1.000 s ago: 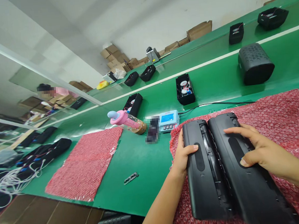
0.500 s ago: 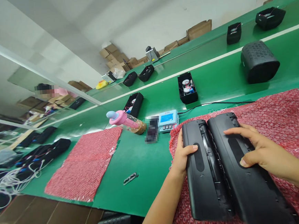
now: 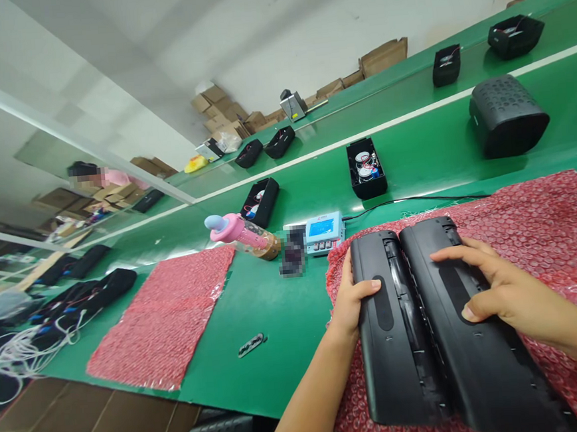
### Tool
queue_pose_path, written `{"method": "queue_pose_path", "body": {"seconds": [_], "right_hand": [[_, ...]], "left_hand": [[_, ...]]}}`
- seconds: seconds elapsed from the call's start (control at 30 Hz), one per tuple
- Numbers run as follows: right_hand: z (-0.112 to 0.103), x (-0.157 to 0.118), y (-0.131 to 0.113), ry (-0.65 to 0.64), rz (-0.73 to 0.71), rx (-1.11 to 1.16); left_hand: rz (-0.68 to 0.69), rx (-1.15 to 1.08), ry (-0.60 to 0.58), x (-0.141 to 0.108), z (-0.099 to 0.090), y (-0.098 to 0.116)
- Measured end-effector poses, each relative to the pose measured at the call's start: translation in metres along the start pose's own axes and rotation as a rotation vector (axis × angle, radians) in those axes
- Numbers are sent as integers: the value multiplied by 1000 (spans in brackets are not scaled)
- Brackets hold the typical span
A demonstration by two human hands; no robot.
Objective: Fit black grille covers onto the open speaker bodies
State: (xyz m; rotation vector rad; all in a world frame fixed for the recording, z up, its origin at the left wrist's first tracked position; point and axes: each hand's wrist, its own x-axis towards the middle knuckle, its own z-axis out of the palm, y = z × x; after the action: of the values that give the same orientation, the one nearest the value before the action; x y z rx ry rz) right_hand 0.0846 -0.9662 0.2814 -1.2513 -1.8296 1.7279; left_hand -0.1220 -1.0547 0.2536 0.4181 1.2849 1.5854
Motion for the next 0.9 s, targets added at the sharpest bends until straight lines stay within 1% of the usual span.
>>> {"method": "queue_pose_path", "body": {"seconds": [0.6, 0.77, 0.9], "right_hand": [[0, -1, -5, -22, 32, -14], [-1, 1, -6, -9, 43, -45], [-1, 1, -6, -2, 41, -45]], "left_hand": [[10, -5, -15, 1, 0, -1], [-12, 54, 7, 3, -2, -2], [11, 119, 4, 4, -2, 3]]}}
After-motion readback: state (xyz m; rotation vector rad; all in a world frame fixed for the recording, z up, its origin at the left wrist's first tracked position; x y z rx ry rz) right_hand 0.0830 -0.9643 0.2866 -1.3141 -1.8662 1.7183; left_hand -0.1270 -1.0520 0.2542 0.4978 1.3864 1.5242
